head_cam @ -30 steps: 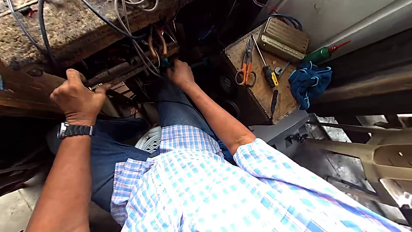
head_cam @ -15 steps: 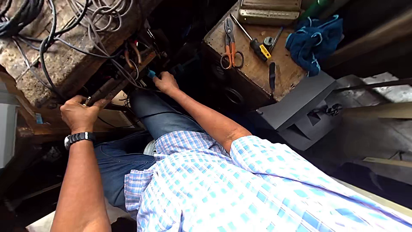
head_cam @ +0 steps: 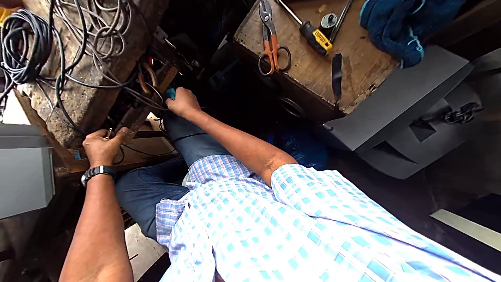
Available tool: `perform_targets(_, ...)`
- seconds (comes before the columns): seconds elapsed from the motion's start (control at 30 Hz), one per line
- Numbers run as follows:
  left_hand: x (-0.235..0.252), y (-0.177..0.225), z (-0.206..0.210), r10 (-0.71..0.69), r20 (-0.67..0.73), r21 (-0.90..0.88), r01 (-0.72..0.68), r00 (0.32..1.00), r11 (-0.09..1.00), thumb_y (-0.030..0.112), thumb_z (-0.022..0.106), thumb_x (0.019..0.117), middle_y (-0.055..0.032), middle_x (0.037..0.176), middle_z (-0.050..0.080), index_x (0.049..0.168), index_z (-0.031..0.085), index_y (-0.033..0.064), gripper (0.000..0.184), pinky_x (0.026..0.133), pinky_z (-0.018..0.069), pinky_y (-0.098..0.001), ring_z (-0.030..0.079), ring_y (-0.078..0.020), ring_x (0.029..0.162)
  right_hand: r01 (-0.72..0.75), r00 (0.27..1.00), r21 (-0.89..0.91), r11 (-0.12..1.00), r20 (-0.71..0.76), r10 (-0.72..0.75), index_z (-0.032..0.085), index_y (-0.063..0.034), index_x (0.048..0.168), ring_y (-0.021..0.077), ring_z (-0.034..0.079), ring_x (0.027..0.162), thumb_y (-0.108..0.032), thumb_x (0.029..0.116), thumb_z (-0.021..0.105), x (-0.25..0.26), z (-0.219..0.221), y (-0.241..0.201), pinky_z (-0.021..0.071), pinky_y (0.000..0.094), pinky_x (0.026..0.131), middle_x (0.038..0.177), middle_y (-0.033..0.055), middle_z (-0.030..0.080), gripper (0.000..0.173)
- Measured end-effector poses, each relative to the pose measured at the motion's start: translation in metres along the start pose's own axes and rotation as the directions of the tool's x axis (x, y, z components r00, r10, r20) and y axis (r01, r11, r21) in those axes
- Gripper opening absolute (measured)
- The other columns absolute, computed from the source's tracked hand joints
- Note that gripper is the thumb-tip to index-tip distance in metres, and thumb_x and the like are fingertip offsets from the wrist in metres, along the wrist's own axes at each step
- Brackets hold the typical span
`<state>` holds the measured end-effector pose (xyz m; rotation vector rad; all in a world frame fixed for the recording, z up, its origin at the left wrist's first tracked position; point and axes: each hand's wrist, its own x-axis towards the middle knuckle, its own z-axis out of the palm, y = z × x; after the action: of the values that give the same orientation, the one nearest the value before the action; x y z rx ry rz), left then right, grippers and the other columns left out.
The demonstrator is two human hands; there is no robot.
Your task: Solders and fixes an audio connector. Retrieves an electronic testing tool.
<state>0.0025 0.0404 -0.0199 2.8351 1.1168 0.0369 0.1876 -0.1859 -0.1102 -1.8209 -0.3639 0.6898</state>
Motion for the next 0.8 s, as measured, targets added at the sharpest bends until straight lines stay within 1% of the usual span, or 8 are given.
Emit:
perform_targets(0.13, 0.002, -0.002, 0.001, -0.002, 0.006, 0.001, 0.002, 1.000, 1.000, 0.060, 0.074, 0.0879, -0.0324, 0.093, 0.065, 0.093, 0.067, -0.0065, 0.067, 0.085, 0.0433, -0.0728, 0.063, -0.0486, 0.092, -0.028, 0.999, 0.005, 1.000, -0.023, 0.028, 0.069, -0.0033, 0.095, 0.0295, 0.070, 0.099, -0.031, 0.0945, 0.067, 0.007, 0.001, 0.002, 0.0563, 0.0544, 0.078, 0.101, 0.0149, 0.071, 0.027)
perform_targets(0.23, 0.001, -0.004, 0.003, -0.001, -0.006, -0.017, 0.001, 1.000, 1.000, 0.061, 0.074, 0.0866, -0.0313, 0.092, 0.065, 0.092, 0.066, -0.0057, 0.067, 0.084, 0.0439, -0.0715, 0.063, -0.0471, 0.090, -0.030, 0.999, 0.009, 1.000, -0.022, 0.030, 0.068, -0.0036, 0.092, 0.0291, 0.070, 0.096, -0.030, 0.0944, 0.066, 0.011, 0.001, 0.005, 0.0559, 0.0538, 0.077, 0.098, 0.0144, 0.071, 0.027)
perform_targets(0.33, 0.000, -0.004, 0.003, -0.002, -0.010, -0.029, 0.002, 1.000, 1.000, 0.061, 0.074, 0.0870, -0.0318, 0.091, 0.064, 0.092, 0.065, -0.0068, 0.068, 0.083, 0.0434, -0.0709, 0.062, -0.0466, 0.089, -0.022, 1.000, 0.001, 1.000, -0.015, 0.022, 0.069, -0.0036, 0.093, 0.0291, 0.070, 0.096, -0.030, 0.0945, 0.066, 0.013, 0.001, 0.005, 0.0558, 0.0541, 0.077, 0.098, 0.0144, 0.071, 0.026)
perform_targets(0.43, 0.001, -0.008, 0.005, -0.003, -0.010, -0.022, 0.002, 1.000, 1.000, 0.064, 0.072, 0.0869, -0.0337, 0.095, 0.065, 0.097, 0.067, -0.0069, 0.071, 0.086, 0.0434, -0.0733, 0.063, -0.0497, 0.094, -0.004, 1.000, -0.012, 1.000, -0.019, 0.004, 0.071, -0.0041, 0.096, 0.0291, 0.070, 0.096, -0.029, 0.0936, 0.067, 0.014, 0.003, 0.007, 0.0561, 0.0545, 0.078, 0.098, 0.0142, 0.072, 0.026)
perform_targets(0.57, 0.000, -0.007, 0.006, 0.004, -0.021, -0.025, -0.005, 1.000, 1.000, 0.067, 0.071, 0.0854, -0.0329, 0.093, 0.064, 0.094, 0.066, -0.0064, 0.074, 0.084, 0.0433, -0.0722, 0.063, -0.0486, 0.091, 0.016, 1.000, -0.040, 0.999, -0.006, -0.017, 0.071, -0.0037, 0.096, 0.0289, 0.070, 0.096, -0.029, 0.0951, 0.066, 0.019, 0.005, 0.008, 0.0560, 0.0537, 0.079, 0.098, 0.0142, 0.072, 0.026)
perform_targets(0.7, 0.000, -0.009, 0.007, 0.002, -0.028, -0.045, -0.004, 1.000, 0.999, 0.064, 0.072, 0.0864, -0.0315, 0.092, 0.064, 0.093, 0.065, -0.0067, 0.072, 0.083, 0.0435, -0.0711, 0.062, -0.0478, 0.090, 0.020, 1.000, -0.068, 0.997, -0.003, -0.020, 0.069, -0.0034, 0.095, 0.0288, 0.070, 0.096, -0.030, 0.0952, 0.065, 0.026, 0.009, 0.008, 0.0562, 0.0533, 0.078, 0.098, 0.0143, 0.071, 0.027)
perform_targets(0.8, 0.000, -0.009, 0.007, 0.004, -0.030, -0.059, -0.006, 1.000, 0.998, 0.065, 0.072, 0.0856, -0.0320, 0.091, 0.063, 0.092, 0.064, -0.0074, 0.073, 0.081, 0.0431, -0.0706, 0.061, -0.0468, 0.088, 0.036, 0.999, -0.068, 0.997, -0.001, -0.036, 0.069, -0.0027, 0.096, 0.0289, 0.070, 0.098, -0.028, 0.0970, 0.063, 0.029, 0.011, 0.010, 0.0556, 0.0532, 0.080, 0.100, 0.0149, 0.071, 0.026)
